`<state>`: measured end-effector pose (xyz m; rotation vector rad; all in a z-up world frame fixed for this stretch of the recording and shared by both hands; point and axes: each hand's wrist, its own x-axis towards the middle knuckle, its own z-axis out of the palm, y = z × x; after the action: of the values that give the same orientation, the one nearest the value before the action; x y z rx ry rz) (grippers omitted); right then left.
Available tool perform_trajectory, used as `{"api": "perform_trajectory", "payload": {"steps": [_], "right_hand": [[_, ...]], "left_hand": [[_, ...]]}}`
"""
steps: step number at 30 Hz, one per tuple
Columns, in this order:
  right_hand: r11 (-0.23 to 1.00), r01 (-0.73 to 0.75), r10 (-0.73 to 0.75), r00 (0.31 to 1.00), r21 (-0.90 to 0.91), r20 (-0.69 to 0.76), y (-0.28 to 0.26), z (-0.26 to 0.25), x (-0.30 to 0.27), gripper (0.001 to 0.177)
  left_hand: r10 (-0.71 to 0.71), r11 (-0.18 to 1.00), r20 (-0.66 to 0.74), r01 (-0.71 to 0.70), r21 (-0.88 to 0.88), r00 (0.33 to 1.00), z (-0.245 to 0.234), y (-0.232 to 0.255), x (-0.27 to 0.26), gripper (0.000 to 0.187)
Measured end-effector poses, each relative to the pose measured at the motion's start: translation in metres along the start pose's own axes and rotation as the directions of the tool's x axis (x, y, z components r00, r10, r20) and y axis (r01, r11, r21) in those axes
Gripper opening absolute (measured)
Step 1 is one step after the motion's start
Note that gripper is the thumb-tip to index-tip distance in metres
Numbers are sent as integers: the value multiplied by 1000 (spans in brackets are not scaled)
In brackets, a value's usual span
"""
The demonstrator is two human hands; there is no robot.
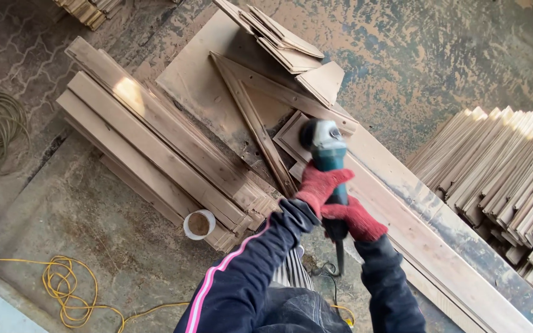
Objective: Sanding a wooden board using an angle grinder with a sanding attachment.
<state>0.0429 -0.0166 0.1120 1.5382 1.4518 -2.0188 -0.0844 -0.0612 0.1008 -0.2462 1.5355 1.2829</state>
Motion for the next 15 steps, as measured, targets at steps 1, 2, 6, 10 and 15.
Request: {"api": "perform_trajectory", "payload": {"steps": [1,2,6,10,15], "right_hand": [[1000,-1,1,1000,2,3,-10,8,6,44],[1000,14,-14,1000,5,23,-19,15,11,43],[998,49,-50,998,26,45,-31,21,18,39],[1000,-5,5,1000,28,-7,-2,-5,-8,44],[988,-31,18,996,149,88,46,-53,-38,40]], "left_hand": [[-1,1000,-3,1,2,1000,-9,7,7,82],[-24,997,-20,22,-73,1000,-16,12,13,81],[-50,983,-42,42,-179,998,-21,-25,92,82],[-122,987,22,124,-101,992,7,6,1,96],[70,987,138,-89,136,988,44,-47,-14,78]]}}
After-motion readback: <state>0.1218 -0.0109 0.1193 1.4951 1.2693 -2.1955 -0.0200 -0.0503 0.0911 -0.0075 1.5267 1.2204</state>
